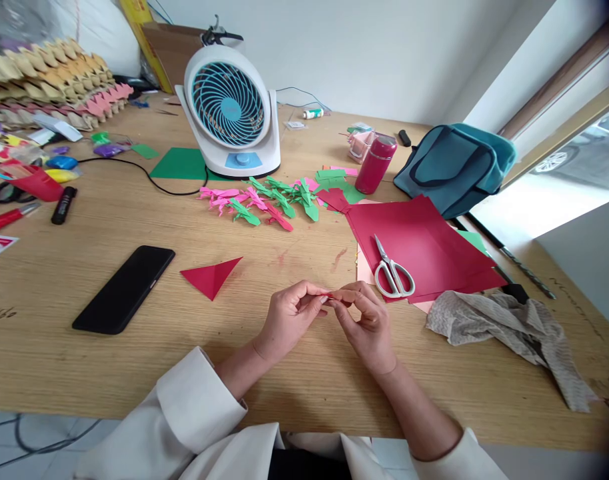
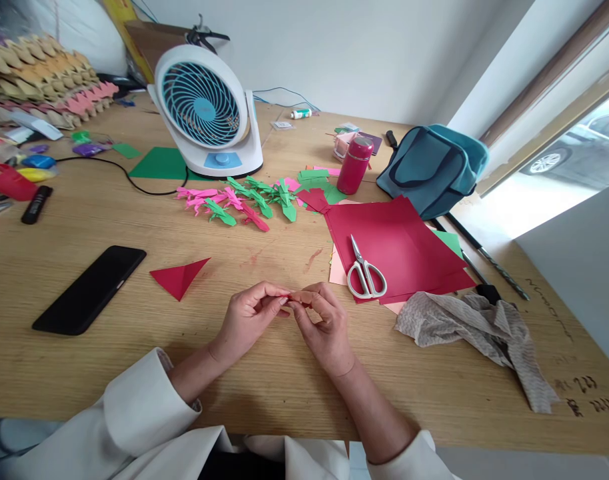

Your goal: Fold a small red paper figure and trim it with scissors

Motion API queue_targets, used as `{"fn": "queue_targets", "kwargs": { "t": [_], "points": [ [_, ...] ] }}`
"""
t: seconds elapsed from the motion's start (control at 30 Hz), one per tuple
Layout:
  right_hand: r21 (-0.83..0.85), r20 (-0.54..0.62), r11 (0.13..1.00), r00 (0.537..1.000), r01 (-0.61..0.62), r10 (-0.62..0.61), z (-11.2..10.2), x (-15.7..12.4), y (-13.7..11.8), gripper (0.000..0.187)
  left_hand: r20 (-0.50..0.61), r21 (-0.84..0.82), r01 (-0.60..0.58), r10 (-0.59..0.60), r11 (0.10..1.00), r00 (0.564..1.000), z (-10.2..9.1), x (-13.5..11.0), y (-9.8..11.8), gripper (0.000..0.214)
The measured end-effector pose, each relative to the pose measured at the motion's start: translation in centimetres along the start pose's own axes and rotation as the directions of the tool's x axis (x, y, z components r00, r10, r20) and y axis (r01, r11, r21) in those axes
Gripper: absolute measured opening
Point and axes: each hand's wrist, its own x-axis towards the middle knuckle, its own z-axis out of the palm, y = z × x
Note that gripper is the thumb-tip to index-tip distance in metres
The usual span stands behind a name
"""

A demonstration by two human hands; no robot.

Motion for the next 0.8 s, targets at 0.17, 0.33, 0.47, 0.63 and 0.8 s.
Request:
{"fn": "queue_targets", "kwargs": {
  "t": [0.17,0.33,0.47,0.63,0.8],
  "points": [
    [-0.006,-0.007,1.0,1.0,0.007,-0.007,-0.03,0.02,0.02,0.011,0.004,0.055,-0.097,0.097,0.994,0.995,-0.08,-0.07,-0.2,0.011],
    [0.009,-0.014,0.999,0.999,0.05,-0.05,-0.05,0.05,0.0,0.013,0.016,0.117,-0.235,0.235,0.965,0.972,-0.19,-0.18,-0.47,0.01],
    [-0.001,-0.023,0.998,0.997,0.069,-0.069,-0.05,0.08,-0.11,0.014,0.035,0.193,-0.276,0.275,0.942,0.961,-0.28,-0.17,-0.15,0.011],
    [-0.039,-0.025,0.995,0.995,0.096,-0.097,-0.05,0.01,-0.19,0.016,0.035,0.268,-0.315,0.318,0.91,0.948,-0.31,-0.15,0.15,0.013],
    [-0.088,-0.036,0.988,0.991,0.124,-0.127,0.02,-0.2,-0.24,0.017,0.042,0.268,-0.308,0.309,0.913,0.95,-0.24,-0.24,0.27,0.014]
  ]
}}
